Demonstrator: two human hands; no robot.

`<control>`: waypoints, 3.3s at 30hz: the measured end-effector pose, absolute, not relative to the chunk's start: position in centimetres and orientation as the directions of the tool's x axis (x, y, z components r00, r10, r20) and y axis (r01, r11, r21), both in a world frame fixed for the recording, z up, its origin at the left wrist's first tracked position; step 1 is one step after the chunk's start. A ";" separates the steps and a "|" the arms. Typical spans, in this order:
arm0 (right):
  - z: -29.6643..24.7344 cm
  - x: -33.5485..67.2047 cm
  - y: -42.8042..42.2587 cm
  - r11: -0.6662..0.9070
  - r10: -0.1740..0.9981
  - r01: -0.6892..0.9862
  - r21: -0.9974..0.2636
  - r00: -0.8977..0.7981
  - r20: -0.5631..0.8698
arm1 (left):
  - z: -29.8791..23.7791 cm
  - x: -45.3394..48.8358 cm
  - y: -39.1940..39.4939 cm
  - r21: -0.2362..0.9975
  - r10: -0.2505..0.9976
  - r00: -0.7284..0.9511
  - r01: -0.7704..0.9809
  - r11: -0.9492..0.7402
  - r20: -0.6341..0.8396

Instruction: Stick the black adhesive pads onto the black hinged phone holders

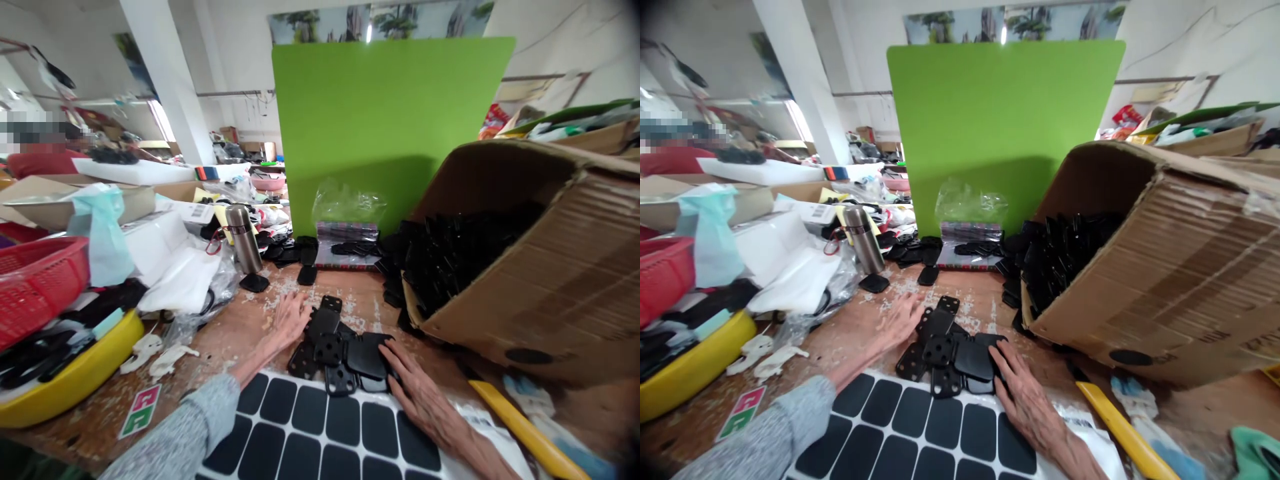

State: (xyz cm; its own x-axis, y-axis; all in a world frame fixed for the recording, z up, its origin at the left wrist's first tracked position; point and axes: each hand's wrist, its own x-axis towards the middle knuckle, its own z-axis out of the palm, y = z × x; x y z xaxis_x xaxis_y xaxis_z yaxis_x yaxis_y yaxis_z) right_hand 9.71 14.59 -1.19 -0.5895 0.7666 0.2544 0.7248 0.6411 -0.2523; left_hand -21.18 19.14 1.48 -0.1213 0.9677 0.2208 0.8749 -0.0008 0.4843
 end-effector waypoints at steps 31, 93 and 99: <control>6.9 4.6 10.7 0.476 0.879 0.480 -0.736 -0.272 0.391 | 9.6 -13.7 11.0 0.549 0.946 0.214 -0.774 0.317 -0.245; 6.3 7.7 -1.4 0.759 0.649 0.509 -0.406 -0.648 0.399 | 7.1 -10.4 -2.8 0.776 0.914 0.144 -0.489 0.398 -0.379; 4.9 10.7 1.0 0.129 0.992 0.418 -0.899 -0.069 0.110 | 7.1 -11.0 -3.5 0.720 0.896 0.127 -0.553 0.420 -0.426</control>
